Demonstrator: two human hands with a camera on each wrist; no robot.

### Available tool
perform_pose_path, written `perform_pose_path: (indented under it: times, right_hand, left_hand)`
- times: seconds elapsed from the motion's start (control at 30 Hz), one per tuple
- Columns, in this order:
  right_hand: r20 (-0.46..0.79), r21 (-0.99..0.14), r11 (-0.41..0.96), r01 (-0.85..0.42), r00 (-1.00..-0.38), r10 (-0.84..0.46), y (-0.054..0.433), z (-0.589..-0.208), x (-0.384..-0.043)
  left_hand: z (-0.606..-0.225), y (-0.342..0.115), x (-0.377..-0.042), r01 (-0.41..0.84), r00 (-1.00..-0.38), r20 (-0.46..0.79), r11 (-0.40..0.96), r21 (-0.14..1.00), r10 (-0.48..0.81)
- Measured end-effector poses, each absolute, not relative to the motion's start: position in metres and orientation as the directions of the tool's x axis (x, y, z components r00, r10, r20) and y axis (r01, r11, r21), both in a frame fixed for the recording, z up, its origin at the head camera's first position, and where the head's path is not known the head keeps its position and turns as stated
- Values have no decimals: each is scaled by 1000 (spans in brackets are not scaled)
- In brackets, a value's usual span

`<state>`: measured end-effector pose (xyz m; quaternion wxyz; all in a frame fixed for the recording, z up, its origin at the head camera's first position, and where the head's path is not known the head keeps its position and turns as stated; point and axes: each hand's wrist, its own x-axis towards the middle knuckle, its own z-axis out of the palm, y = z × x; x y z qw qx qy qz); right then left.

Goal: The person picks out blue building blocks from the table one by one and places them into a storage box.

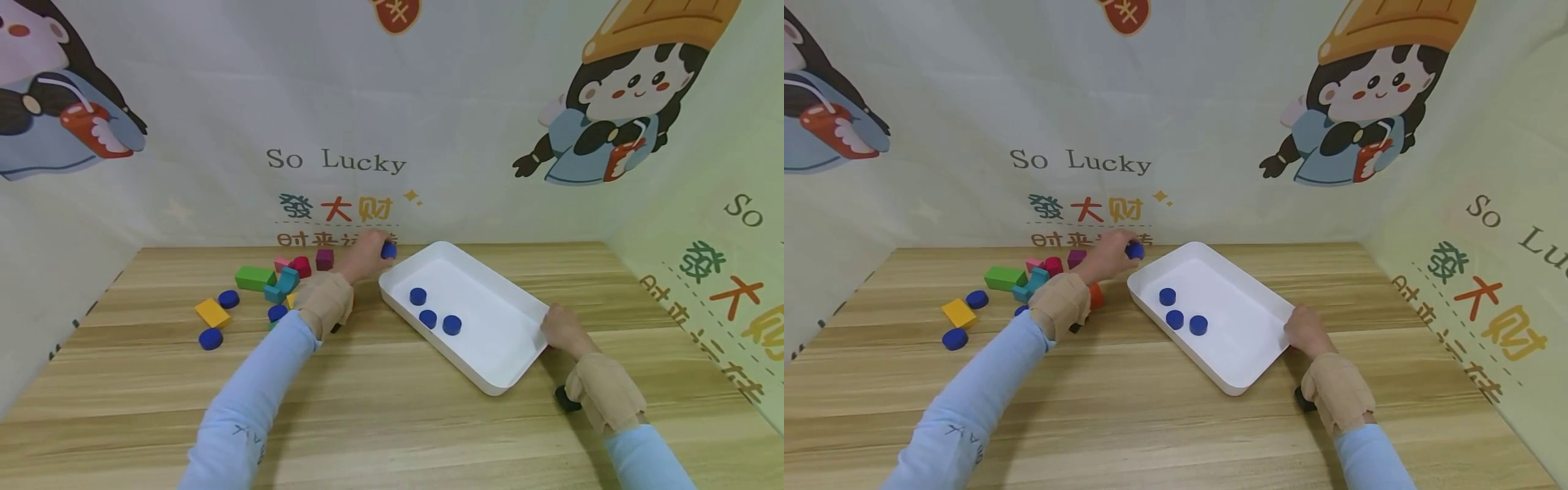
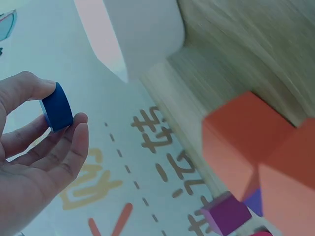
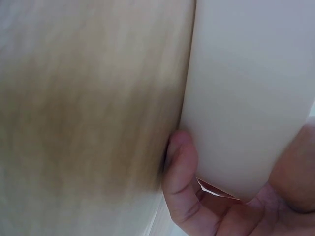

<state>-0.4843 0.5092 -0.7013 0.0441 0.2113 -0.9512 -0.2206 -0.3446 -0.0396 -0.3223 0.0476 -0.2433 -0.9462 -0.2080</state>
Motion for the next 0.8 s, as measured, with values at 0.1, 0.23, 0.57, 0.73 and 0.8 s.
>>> perform_pose_path:
  times: [0.1, 0.23, 0.57, 0.73, 0.8]
  right_hand:
    - [-22, 449, 806, -387, -906, -423, 509, -701, -484]
    - [-27, 445, 810, -381, -910, -413, 507, -700, -483]
    - [-46, 408, 836, -366, -923, -381, 504, -698, -482]
    - [-28, 393, 847, -358, -926, -378, 503, -696, -481]
    - [-24, 388, 850, -357, -926, -378, 503, -695, -480]
  left_hand:
    - [-321, -34, -342, 505, -863, 201, 778, 373, 464]
    - [-319, -27, -337, 510, -859, 187, 762, 400, 477]
    - [-319, -7, -330, 497, -860, 128, 753, 431, 494]
    - [-318, 3, -329, 521, -843, 116, 746, 415, 525]
    - [-318, 7, -329, 534, -835, 112, 741, 408, 539]
